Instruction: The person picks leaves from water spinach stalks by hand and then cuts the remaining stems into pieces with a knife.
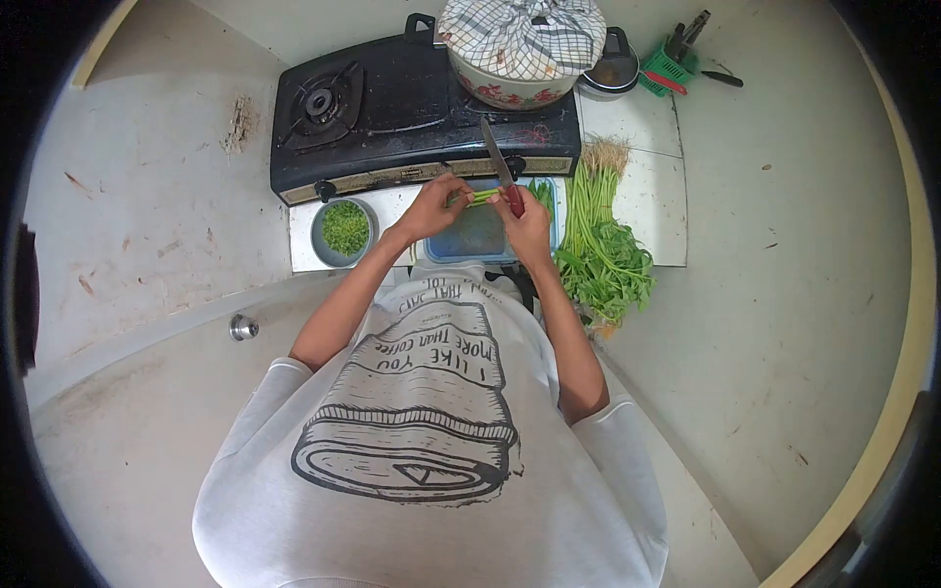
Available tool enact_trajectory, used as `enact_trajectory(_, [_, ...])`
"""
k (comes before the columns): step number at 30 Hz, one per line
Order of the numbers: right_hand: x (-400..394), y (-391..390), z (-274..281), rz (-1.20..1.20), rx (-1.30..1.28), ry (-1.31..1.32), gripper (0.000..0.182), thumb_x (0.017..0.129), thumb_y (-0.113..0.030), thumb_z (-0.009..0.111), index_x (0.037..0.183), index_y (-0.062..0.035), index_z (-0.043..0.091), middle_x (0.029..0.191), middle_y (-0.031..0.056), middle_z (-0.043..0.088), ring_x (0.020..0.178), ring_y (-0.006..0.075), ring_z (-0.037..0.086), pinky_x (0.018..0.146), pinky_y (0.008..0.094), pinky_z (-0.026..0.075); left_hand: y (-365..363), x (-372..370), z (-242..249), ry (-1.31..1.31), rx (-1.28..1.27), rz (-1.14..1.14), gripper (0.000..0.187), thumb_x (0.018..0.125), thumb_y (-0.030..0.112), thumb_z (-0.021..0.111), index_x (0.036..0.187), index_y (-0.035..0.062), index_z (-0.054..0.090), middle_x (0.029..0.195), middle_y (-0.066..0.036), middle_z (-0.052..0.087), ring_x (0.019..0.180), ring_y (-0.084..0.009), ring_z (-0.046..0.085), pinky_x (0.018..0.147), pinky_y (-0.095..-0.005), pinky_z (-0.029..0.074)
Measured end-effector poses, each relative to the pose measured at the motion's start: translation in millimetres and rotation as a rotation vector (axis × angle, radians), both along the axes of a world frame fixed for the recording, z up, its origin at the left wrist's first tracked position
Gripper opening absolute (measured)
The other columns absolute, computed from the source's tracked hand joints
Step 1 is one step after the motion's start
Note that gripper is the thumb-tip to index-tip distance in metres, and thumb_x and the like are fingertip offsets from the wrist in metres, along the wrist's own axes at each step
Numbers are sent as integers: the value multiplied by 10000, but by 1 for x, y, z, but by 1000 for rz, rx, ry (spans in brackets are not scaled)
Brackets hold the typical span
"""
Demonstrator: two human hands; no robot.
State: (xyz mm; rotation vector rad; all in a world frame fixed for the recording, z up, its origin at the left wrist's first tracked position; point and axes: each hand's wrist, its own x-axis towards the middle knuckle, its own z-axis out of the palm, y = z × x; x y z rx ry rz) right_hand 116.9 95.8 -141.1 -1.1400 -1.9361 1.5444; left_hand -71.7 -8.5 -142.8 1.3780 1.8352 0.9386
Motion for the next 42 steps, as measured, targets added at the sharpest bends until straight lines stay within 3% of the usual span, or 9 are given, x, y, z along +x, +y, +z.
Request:
enact_trajectory(7, [-4,4,-9,10,-46,94,258,1002,-219,715,1079,27,699,895,101,775,816,133,720,765,286,545,-6,-3,-2,54,75,-43,216,1027,185,642,1161,32,712,989,-94,655,895,-249,646,833,-377,519])
enact_trajectory(13, [1,19,-16,-6,-150,122,230,1010,-252,713,1059,-27,701,908,43,776,621,45,559,579,228,451,-28,-42,-12,-1054,-380,-89,324,1121,223,507,1310,12,664,961,13,642,772,-46,560,662,-214,500])
enact_trajectory(14, [2,20,-21,-4,-148,156,220,1011,-261,712,1064,-49,699,918,26,779,584,16,470,528,214,390,-34,-45,-14,-1144,-408,-39,341,1120,215,506,1297,-36,654,964,-9,644,768,-44,539,627,-193,485])
enact_trajectory(20, [6,25,-29,43,-158,132,241,1014,-268,708,1085,-38,699,921,28,780,617,27,518,542,216,420,-51,-55,-41,-1285,-411,-20,336,1118,226,511,1248,-34,680,944,8,612,760,-50,496,639,-212,469])
enact_trajectory(23, [8,26,-37,53,-146,124,246,1014,-273,708,1093,-39,701,917,20,779,633,38,539,549,218,436,-52,-53,-47,-1145,-400,-59,295,1108,196,528,1228,-18,691,935,31,589,751,-50,481,666,-224,459])
enact_trajectory(29, [20,26,-61,152,-44,-30,226,1003,-250,714,1076,-36,709,887,34,776,711,76,637,640,285,503,-55,-38,-82,-320,-207,-102,242,1041,140,586,1224,27,697,867,-42,689,793,-122,604,781,-291,511])
enact_trajectory(30, [21,24,-67,182,2,-55,228,999,-249,715,1073,-34,710,883,42,777,729,86,661,664,299,515,-51,-33,-72,-176,-330,-48,218,1023,127,602,1175,25,721,904,-114,750,844,-197,690,807,-328,543])
enact_trajectory(34, [31,10,-91,146,35,-86,238,991,-248,706,1056,-18,706,871,76,778,784,171,730,731,333,532,-56,-12,-86,-119,-185,38,159,1015,82,609,1148,32,679,826,-136,732,791,-272,719,777,-399,557])
enact_trajectory(42, [36,7,-119,202,231,-237,278,994,-296,667,1067,-29,699,887,134,771,839,370,737,753,456,552,-67,-1,-129,195,102,-3,113,987,74,623,1080,11,616,1066,-186,573,887,-414,646,781,-487,533])
